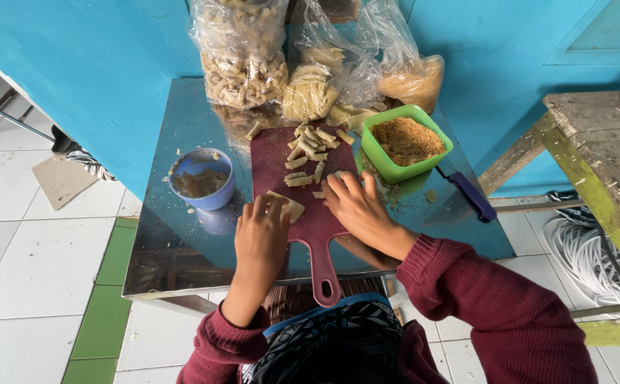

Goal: The person takes thin flat dough sheets from a pile, folds and rolls them by hand into small cylinders on a pink cutting board, and adds each finished roll to a growing pile of rolled pieces. They occasionally reach into a green container of brown crumbly filling while working.

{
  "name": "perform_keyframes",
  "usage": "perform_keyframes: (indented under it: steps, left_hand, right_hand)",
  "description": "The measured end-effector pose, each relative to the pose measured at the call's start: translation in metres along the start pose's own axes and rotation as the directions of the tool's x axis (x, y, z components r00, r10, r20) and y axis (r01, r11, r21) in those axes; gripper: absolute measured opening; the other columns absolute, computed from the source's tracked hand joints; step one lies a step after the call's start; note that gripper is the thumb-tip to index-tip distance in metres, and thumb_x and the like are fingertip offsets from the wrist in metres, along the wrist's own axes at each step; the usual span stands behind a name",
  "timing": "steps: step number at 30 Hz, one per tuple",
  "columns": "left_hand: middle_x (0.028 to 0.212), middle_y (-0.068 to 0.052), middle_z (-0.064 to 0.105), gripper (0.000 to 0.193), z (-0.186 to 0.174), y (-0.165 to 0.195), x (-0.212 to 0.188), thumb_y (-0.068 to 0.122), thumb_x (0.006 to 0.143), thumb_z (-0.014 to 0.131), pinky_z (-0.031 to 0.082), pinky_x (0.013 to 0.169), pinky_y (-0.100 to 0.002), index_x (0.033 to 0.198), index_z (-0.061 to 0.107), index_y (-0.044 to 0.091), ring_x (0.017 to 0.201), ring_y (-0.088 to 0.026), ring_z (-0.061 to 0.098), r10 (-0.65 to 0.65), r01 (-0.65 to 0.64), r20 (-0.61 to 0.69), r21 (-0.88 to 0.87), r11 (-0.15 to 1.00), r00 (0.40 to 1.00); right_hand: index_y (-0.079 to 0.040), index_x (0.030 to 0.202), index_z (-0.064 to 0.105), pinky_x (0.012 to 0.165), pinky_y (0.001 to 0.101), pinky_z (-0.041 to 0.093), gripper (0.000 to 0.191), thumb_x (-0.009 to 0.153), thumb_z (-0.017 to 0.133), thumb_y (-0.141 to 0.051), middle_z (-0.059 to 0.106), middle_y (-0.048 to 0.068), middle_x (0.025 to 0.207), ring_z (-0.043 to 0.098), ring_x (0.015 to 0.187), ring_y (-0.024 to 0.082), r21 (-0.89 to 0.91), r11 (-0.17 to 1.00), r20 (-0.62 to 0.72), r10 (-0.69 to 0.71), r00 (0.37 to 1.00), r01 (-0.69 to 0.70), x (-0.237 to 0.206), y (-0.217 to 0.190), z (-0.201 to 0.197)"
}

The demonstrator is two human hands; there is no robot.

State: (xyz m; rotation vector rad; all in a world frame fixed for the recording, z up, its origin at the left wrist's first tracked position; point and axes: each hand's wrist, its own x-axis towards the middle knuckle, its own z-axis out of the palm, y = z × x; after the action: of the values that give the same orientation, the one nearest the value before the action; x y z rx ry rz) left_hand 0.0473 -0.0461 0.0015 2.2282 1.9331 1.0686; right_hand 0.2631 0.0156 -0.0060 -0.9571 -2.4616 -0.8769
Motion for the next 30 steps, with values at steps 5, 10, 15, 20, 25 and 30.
perform_keyframes:
  steps: [5, 10, 15, 20, 25, 30]
  left_hand:
    - [0.111, -0.007, 0.067, 0.036, -0.007, -0.010, 0.001, 0.018, 0.080, 0.078, 0.052, 0.086, -0.044, 0.113, 0.067, 0.011, 0.103, -0.033, 0.063, 0.051, -0.050, 0.017, -0.081, 0.996, 0.999]
    - [0.108, -0.004, 0.068, 0.028, -0.011, -0.011, 0.002, 0.016, 0.087, 0.078, 0.055, 0.081, -0.043, 0.111, 0.065, 0.012, 0.103, -0.029, 0.065, 0.015, -0.007, 0.087, -0.092, 0.996, 0.996]
    - [0.106, -0.007, 0.069, 0.032, -0.020, -0.010, 0.000, 0.011, 0.078, 0.074, 0.056, 0.073, -0.043, 0.107, 0.062, 0.009, 0.099, -0.031, 0.065, 0.126, -0.118, 0.076, -0.099, 0.988, 0.989]
    - [0.096, -0.009, 0.069, 0.012, -0.021, -0.012, 0.002, 0.014, 0.093, 0.068, 0.056, 0.072, -0.045, 0.099, 0.061, 0.007, 0.091, -0.033, 0.068, 0.121, -0.115, 0.052, -0.100, 0.988, 0.991]
    - [0.088, -0.013, 0.073, 0.013, -0.020, -0.021, 0.011, 0.020, 0.096, 0.065, 0.054, 0.064, -0.049, 0.095, 0.069, 0.008, 0.076, -0.039, 0.068, -0.021, 0.034, 0.079, -0.172, 0.985, 0.997]
    - [0.091, -0.015, 0.074, 0.017, -0.018, -0.031, 0.014, 0.021, 0.093, 0.066, 0.056, 0.066, -0.045, 0.100, 0.077, 0.011, 0.079, -0.038, 0.071, -0.059, 0.084, 0.109, -0.240, 0.967, 0.992]
  right_hand:
    - [-0.008, 0.096, 0.072, 0.097, 0.0518, 0.036, 0.012, 0.089, 0.070, -0.017, 0.061, 0.005, 0.105, 0.051, 0.112, 0.025, 0.094, 0.995, 0.168, 0.011, 0.986, -0.027, 0.022, 0.018, 0.010]
    - [-0.005, 0.118, 0.072, 0.087, 0.0450, 0.031, 0.029, 0.093, 0.070, -0.020, 0.063, 0.005, 0.102, 0.049, 0.103, 0.022, 0.177, 0.984, -0.110, 0.041, 0.993, -0.021, 0.066, 0.052, 0.011]
    - [-0.009, 0.101, 0.068, 0.092, 0.0411, 0.033, 0.011, 0.094, 0.072, -0.017, 0.066, 0.003, 0.102, 0.052, 0.101, 0.019, 0.217, 0.971, -0.157, 0.134, 0.978, -0.099, 0.075, 0.044, 0.010]
    - [-0.010, 0.100, 0.069, 0.092, 0.0390, 0.033, 0.008, 0.097, 0.073, -0.016, 0.066, 0.001, 0.102, 0.053, 0.097, 0.016, 0.379, 0.925, -0.174, 0.057, 0.983, 0.013, 0.052, 0.008, 0.011]
    - [-0.011, 0.095, 0.070, 0.088, 0.0410, 0.033, 0.006, 0.091, 0.074, -0.012, 0.065, 0.000, 0.098, 0.054, 0.097, 0.019, 0.557, 0.829, -0.115, 0.013, 0.993, 0.054, 0.027, -0.018, -0.005]
    - [-0.009, 0.109, 0.066, 0.091, 0.0421, 0.038, 0.022, 0.087, 0.070, -0.007, 0.063, 0.004, 0.111, 0.056, 0.106, 0.023, 0.545, 0.836, -0.144, 0.026, 0.989, 0.058, 0.024, -0.031, -0.010]
